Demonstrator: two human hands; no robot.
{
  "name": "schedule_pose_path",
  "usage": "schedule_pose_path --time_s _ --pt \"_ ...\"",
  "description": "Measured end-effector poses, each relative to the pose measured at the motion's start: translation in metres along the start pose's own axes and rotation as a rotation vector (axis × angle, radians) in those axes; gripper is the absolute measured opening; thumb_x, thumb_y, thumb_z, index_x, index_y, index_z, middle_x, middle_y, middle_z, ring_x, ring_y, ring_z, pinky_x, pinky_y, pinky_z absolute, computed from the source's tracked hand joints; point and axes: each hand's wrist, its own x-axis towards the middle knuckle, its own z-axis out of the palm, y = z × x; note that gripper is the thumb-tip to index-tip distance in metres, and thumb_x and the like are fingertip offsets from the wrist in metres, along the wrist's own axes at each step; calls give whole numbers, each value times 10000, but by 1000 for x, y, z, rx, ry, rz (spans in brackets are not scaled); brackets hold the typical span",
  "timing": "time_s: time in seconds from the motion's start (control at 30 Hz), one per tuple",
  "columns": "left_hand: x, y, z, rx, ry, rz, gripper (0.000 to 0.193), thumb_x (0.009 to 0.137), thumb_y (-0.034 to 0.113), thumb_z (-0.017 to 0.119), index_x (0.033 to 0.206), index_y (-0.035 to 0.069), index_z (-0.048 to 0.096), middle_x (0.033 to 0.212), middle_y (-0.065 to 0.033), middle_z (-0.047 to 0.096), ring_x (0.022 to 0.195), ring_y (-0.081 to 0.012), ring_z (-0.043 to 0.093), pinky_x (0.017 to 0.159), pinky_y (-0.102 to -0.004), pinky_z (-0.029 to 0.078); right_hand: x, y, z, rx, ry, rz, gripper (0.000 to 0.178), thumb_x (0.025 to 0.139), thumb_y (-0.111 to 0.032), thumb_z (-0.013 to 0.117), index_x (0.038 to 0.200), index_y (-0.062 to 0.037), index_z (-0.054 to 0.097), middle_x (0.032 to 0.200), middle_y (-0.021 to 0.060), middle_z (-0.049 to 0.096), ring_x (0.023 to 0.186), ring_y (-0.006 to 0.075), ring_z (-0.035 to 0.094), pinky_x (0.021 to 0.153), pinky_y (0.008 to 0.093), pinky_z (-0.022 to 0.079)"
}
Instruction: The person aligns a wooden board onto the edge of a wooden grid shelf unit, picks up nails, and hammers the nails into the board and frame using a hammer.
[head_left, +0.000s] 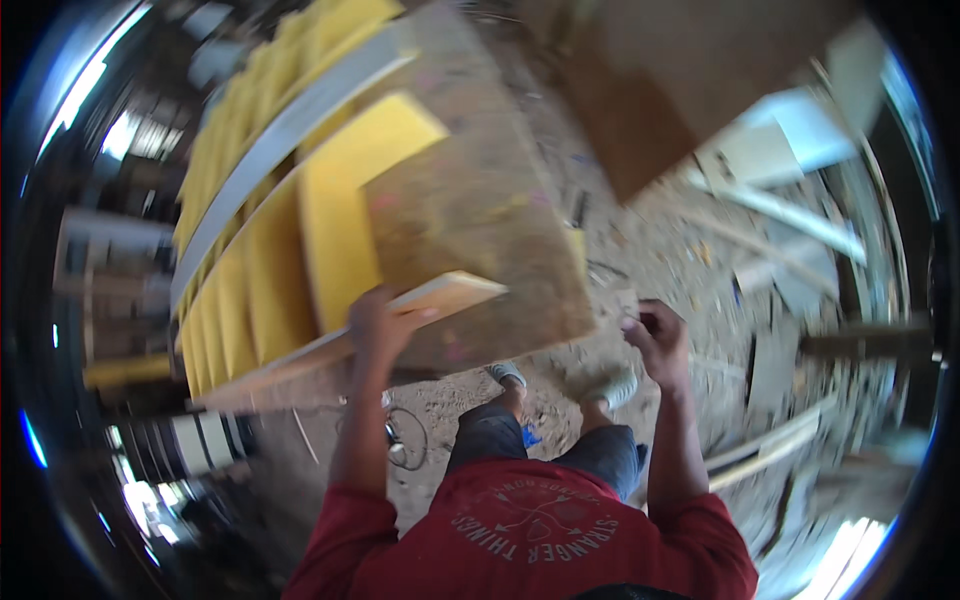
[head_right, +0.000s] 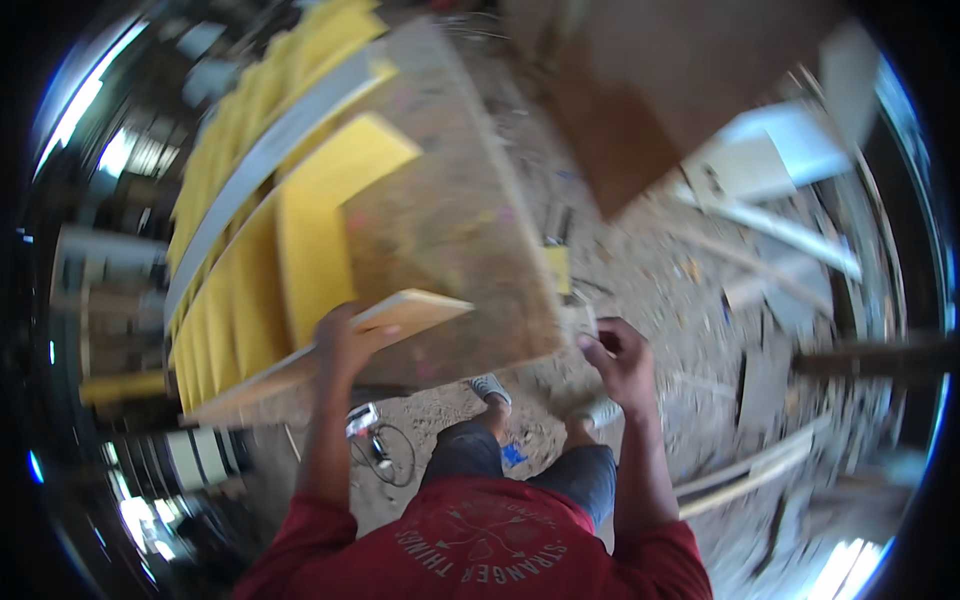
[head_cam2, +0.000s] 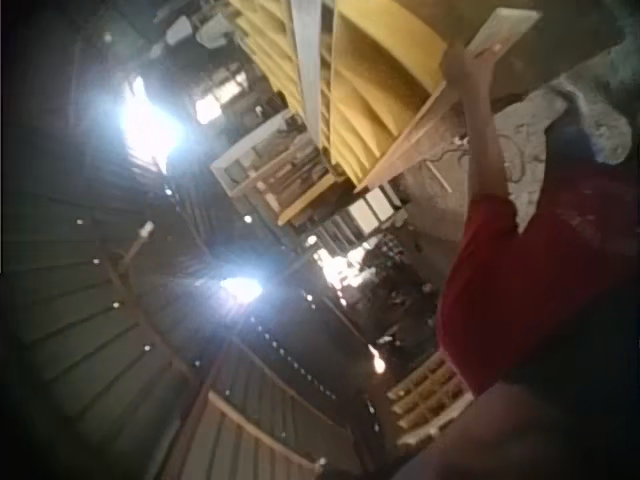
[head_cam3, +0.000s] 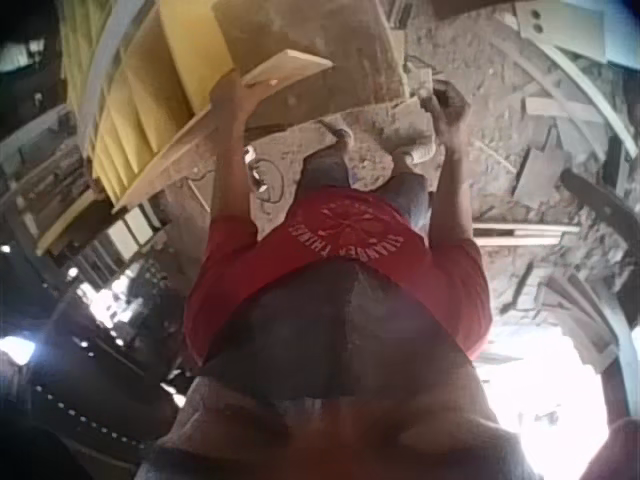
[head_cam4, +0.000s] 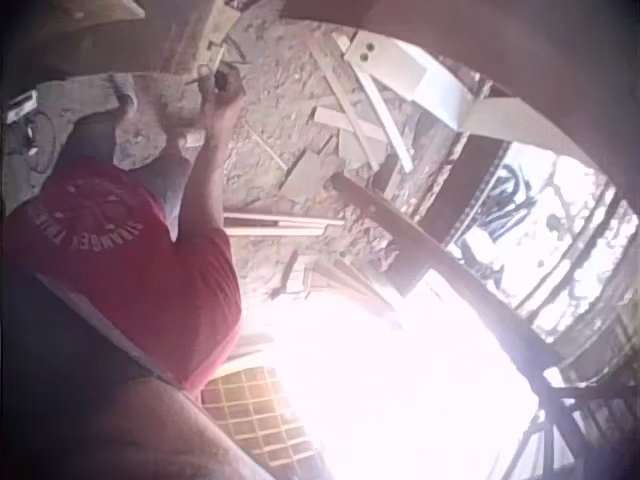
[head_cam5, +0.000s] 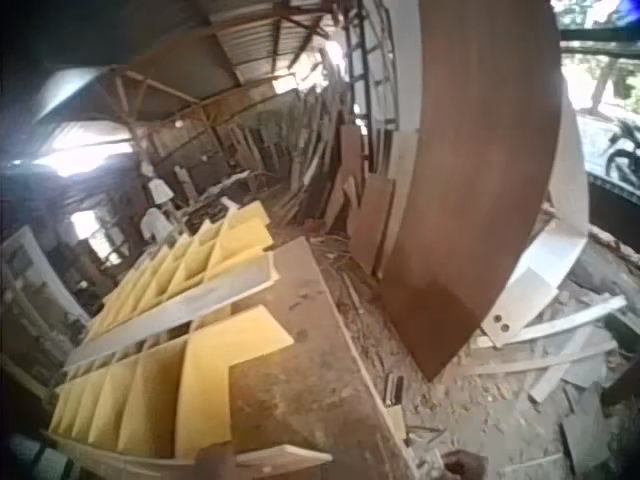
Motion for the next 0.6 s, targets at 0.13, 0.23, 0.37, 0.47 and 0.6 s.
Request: schedule_pose_path --time_s 0.13,0.23,0.37,0.47,0.6 --pt "2 -27 -10 -103 -51 136 635 841 334 864 1392 86 669 1292 -185 725 1195 -389 689 1024 -500 539 6 -78 123 93 -121 -72 232 1060 -167 734 1184 20 676 891 70 725 754 110 686 679 268 566" --pt "-12 -50 -11 -270 -36 237 630 893 228 789 1468 70 584 1361 -204 675 1264 -396 639 1075 -494 509 10 -110 220 -97 -197 -162 240 1086 -181 697 1211 20 665 889 61 721 738 102 675 665 263 558" --pt "-10 -83 8 -556 84 508 546 921 52 683 1441 -34 538 1332 -236 651 1271 -417 603 1108 -493 486 44 -126 331 -712 -194 -477 204 1078 -149 673 1198 15 686 869 132 711 728 192 691 677 349 538" --pt "-2 -99 7 -694 -36 563 490 920 14 679 1383 -70 542 1304 -244 638 1252 -426 595 1091 -505 490 85 -100 379 -737 -241 -414 233 1070 -193 671 1203 -4 703 853 164 701 724 235 677 700 397 531" --pt "3 -127 -8 -728 -105 538 396 907 32 722 1271 -60 596 1294 -237 628 1247 -400 589 1070 -505 496 131 -77 411 -733 -272 -9 294 1073 -258 658 1213 -5 713 846 178 713 725 312 675 711 409 535"
